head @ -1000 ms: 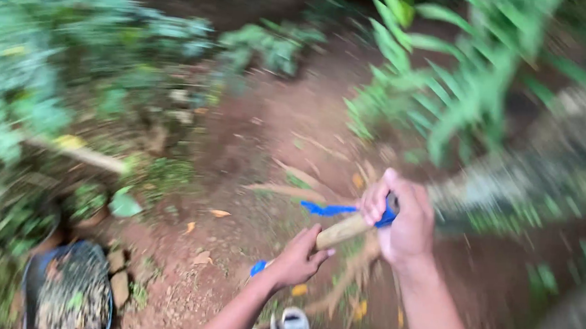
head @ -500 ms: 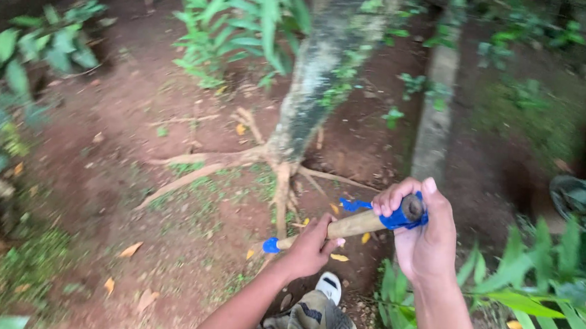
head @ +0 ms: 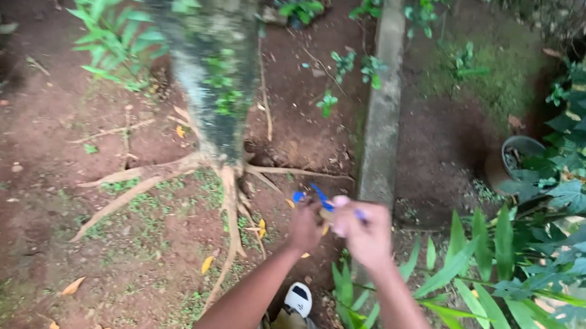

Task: Tying a blue string around a bamboo pole in a garden

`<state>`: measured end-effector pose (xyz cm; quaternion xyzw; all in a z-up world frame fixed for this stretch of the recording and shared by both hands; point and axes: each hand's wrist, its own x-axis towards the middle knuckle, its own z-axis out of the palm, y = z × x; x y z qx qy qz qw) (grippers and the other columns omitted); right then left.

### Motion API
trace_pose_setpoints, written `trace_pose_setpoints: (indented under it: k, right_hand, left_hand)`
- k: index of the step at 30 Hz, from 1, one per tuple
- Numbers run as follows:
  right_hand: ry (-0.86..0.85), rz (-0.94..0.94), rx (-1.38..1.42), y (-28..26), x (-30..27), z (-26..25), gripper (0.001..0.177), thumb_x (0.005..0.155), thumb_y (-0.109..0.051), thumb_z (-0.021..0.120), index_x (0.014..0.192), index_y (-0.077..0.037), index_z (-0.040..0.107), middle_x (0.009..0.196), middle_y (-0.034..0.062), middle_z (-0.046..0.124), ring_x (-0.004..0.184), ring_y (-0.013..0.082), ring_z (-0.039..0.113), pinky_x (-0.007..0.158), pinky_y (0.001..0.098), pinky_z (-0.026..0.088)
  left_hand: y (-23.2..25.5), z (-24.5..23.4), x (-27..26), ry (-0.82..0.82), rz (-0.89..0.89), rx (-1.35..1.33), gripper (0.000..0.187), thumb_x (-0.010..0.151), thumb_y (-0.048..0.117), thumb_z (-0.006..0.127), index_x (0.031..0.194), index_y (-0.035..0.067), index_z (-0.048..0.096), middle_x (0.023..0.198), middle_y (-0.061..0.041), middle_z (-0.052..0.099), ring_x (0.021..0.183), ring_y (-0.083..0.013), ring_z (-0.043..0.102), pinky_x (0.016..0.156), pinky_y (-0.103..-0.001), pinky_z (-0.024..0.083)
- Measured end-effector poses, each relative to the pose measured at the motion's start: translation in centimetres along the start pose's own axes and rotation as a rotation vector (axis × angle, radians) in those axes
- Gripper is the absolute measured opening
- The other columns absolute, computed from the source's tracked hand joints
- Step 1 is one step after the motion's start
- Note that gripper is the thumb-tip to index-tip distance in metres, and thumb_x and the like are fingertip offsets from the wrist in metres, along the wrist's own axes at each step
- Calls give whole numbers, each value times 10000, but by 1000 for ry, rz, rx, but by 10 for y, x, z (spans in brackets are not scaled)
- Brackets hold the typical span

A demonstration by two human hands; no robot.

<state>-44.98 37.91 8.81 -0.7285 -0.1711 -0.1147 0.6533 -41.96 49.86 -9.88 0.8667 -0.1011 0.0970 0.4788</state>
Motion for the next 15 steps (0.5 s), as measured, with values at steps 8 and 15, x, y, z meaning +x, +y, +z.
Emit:
trace_pose_setpoints:
  k: [8,15]
  right_hand:
    - [-27,320,144,101,-43,-49,437,907,92,591,490,-37,594,418,19,501,420,105,403,450,260,391]
    - [-108,123,387,3,24,-138,308,982,-50,562,683,-108,606,553,-24,506,496,131,487,582,357,513]
  left_hand:
    - [-36,124,-24,-354,-510,136,410,774,200,762,1178,161,701,1367,-70,494,1273,-368,489,912,-565,595]
    - [108,82,-1,-243,-414,-329,371,814,44,691,1170,123,626,1501,-297,366,1503,-532,115,1192,-667,107]
